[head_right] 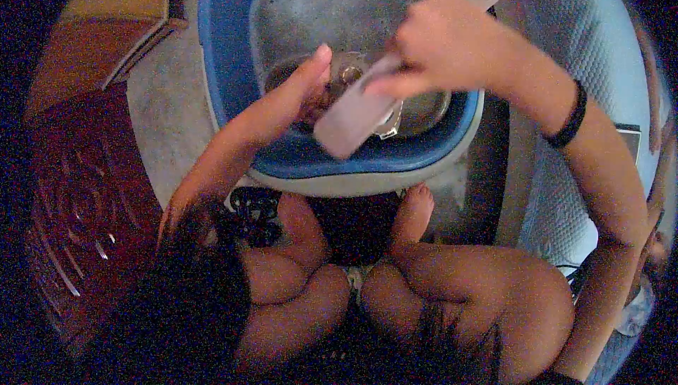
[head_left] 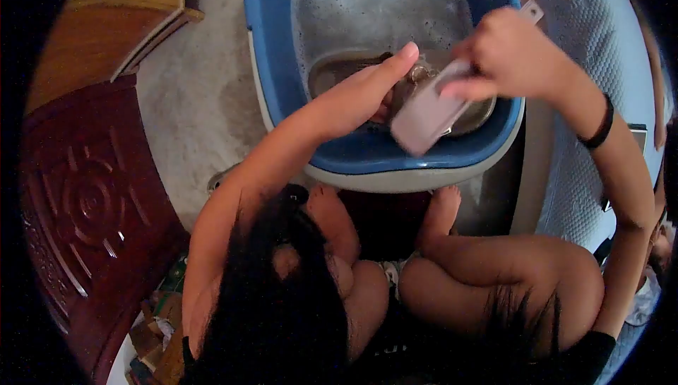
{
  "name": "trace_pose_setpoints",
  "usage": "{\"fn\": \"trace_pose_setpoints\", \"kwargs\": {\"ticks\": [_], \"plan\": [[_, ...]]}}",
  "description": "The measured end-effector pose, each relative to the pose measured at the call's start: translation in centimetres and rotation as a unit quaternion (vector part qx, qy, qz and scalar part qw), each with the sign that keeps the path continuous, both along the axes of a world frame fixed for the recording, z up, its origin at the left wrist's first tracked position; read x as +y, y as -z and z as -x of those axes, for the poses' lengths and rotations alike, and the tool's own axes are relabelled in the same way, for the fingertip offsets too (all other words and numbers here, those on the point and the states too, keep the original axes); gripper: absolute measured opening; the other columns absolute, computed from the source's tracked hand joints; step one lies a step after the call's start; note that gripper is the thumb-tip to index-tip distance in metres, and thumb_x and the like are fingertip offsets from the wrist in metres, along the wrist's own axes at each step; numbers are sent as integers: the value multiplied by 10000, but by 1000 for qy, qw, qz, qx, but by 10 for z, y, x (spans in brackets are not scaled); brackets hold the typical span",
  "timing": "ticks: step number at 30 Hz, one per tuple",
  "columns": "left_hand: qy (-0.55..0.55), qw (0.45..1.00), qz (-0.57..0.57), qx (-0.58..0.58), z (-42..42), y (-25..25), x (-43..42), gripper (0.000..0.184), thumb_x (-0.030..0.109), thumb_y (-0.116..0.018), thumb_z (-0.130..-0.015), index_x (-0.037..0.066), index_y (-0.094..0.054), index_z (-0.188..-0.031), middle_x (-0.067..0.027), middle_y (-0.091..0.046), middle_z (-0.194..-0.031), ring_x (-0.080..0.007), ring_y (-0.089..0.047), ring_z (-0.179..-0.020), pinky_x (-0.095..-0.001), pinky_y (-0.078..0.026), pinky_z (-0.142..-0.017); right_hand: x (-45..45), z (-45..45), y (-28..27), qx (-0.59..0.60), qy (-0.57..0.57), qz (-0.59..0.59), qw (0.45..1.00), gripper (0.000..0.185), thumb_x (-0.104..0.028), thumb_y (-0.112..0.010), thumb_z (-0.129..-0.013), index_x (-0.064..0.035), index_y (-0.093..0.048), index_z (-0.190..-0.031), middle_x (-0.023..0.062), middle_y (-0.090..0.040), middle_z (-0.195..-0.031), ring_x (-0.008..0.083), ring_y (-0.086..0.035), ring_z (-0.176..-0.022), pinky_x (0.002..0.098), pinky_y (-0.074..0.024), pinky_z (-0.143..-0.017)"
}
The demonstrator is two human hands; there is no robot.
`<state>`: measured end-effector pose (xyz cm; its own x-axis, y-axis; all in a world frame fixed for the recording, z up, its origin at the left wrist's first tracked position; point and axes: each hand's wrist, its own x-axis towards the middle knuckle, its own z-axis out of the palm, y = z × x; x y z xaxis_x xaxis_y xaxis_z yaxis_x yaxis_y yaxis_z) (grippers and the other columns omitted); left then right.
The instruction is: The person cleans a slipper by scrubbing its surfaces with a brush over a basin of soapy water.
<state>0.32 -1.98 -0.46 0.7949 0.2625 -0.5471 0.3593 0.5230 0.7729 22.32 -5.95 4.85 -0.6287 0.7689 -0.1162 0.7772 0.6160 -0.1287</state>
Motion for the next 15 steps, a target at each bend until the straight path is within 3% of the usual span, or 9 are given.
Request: {"fn": "trace_pose_setpoints", "kwargs": {"ticks": [4, 7, 12, 15], "plan": [[4, 1000, 21, 11, 0, -3, 0, 706, 668, -268, -861, 72, -554, -1109, -16, -588, -841, -89, -512, -694, -217, -401, -610, -5, 10, -6, 0, -23, -29, 999, 570, -587, -545, -766, -65, -514, -537, 115, -459, -446, 297, -501, -451, 362, -379, -433], [-1, 1000, -9, 22, 0, -7, -2, 705, 669, -266, -861, 78, -554, -1115, -5, -590, -838, -78, -509, -680, -206, -389, -593, 13, -17, -3, -9, 68, -9, 998, 554, -580, -530, -787, -57, -621, -630, 111, -491, -473, 283, -521, -459, 346, -400, -429], [48, 998, -15, 30, 2, -4, 5, 702, 665, -271, -862, 81, -549, -1134, -7, -605, -883, -61, -525, -740, -186, -380, -608, -3, -21, -5, -34, 37, 34, 998, 533, -565, -549, -779, -51, -652, -682, 113, -513, -491, 279, -540, -474, 337, -403, -437], [-3, 1000, 10, 16, 1, -5, 0, 687, 655, -287, -865, 81, -541, -1143, -12, -604, -931, -61, -524, -782, -192, -394, -646, -21, -1, -9, -20, -12, 57, 998, 522, -559, -578, -749, -61, -572, -593, 105, -484, -481, 289, -527, -498, 355, -400, -492]]}}
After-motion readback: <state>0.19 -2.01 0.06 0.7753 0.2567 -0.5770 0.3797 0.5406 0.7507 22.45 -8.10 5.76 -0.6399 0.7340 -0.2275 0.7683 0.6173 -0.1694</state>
